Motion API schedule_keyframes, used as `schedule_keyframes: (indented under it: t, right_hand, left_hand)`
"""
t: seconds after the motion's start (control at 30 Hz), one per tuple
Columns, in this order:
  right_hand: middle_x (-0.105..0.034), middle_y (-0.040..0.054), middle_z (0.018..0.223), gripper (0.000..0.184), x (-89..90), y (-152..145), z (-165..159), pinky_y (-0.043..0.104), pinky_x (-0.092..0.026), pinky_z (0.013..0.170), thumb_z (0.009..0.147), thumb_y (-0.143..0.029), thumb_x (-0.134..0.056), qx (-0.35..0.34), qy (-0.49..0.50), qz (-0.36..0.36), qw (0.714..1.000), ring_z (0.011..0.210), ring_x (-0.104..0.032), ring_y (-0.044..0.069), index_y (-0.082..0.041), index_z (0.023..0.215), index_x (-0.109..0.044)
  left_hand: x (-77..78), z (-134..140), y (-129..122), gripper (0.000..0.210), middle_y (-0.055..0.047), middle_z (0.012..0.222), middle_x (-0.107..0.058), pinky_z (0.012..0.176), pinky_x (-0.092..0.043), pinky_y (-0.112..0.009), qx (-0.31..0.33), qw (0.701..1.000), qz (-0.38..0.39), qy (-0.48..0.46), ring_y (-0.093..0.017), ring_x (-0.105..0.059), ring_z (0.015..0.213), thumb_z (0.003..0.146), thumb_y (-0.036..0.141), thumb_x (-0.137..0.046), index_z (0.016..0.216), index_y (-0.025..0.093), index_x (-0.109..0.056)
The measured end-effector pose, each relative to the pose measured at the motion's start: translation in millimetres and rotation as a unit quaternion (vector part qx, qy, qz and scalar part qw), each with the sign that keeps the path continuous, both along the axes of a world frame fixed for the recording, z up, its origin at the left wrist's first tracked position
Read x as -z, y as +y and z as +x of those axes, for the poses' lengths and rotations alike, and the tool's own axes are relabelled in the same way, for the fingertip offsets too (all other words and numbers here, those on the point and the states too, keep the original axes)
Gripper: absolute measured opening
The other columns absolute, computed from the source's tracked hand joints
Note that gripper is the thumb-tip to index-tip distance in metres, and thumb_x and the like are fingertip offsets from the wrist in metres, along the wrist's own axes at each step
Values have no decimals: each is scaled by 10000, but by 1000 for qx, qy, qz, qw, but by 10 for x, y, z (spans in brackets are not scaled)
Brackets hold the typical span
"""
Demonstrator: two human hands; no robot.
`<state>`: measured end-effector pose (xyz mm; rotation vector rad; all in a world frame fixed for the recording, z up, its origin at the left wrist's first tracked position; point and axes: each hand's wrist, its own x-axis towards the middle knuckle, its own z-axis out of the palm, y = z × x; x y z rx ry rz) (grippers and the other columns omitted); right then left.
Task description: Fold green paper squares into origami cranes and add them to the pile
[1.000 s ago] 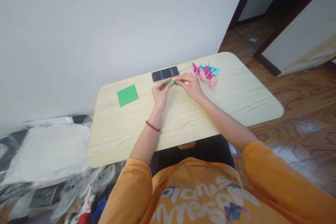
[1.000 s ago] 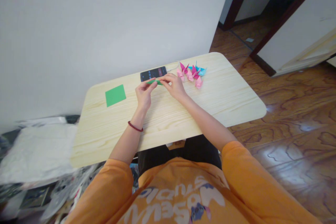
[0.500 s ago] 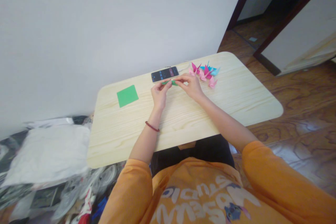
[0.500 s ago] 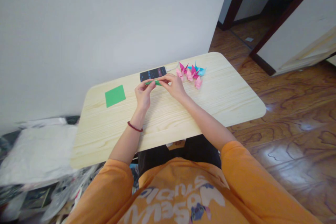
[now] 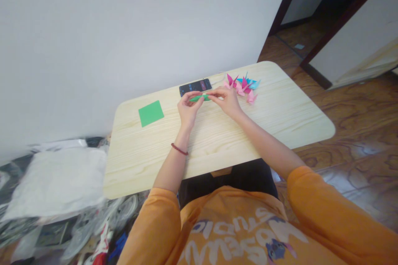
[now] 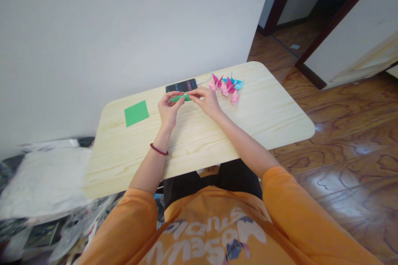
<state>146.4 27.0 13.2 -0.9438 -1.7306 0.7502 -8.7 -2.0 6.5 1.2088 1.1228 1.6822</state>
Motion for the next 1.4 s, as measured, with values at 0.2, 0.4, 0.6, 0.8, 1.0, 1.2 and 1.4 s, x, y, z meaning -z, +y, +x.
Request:
schedule_keyframes:
  t: [0.2,0.4,0.6,0.8,1.0,1.2,1.4]
  right_hand:
    - [-714,51,860,202,37,22,-22,315,-543,739,776,-364,-713,-24,48,-41,998,776,-646,166,-200,887,-754]
    - [-714,50,832,242,21,24,-22,319,-549,727,751,-416,-725,-24,58,-52,997,779,-658,173,-190,839,-736]
    - [-699,43,772,225,8,29,-17,318,-542,698,724,-404,-738,-22,63,-47,997,723,-641,165,-188,781,-715]
    - [-684,34,738,267,0,23,-28,316,-537,683,699,-447,-740,-22,79,-60,995,709,-631,165,-190,732,-678]
    - [-677,32,748,296,5,21,-39,321,-538,688,688,-466,-738,-29,105,-83,991,725,-637,165,-184,736,-662]
    - [-670,25,758,268,4,15,-27,309,-529,679,695,-438,-736,-28,104,-97,989,748,-630,162,-186,744,-658]
    - [-667,25,780,260,20,26,-15,303,-525,691,718,-437,-721,-35,98,-97,990,796,-637,168,-190,762,-653]
  left_hand:
    - [13,-23,24,336,-27,786,-721,699,-557,-271,-4,1000,-11,4,-141,-689,696,609,360,-845,846,180,-688]
    - [28,-20,42,346,1,731,-702,631,-538,-223,-15,1000,-8,-9,-105,-658,615,591,403,-853,795,187,-677]
    - [32,-16,39,333,-2,723,-699,641,-534,-233,-9,1000,-11,-14,-113,-664,622,598,398,-851,792,188,-679]
    - [33,-14,44,331,2,706,-689,618,-520,-225,-10,1000,-14,-14,-112,-660,611,593,393,-853,786,187,-678]
    - [-6,-10,19,309,1,738,-687,637,-520,-225,-5,1000,0,-10,-104,-652,631,601,369,-851,778,185,-676]
    - [-19,-6,11,309,1,755,-669,675,-521,-241,1,1000,6,0,-104,-642,657,616,365,-847,777,188,-653]
    - [-18,-3,3,274,-1,782,-660,719,-517,-260,3,1000,9,-1,-116,-647,699,640,333,-838,778,191,-649]
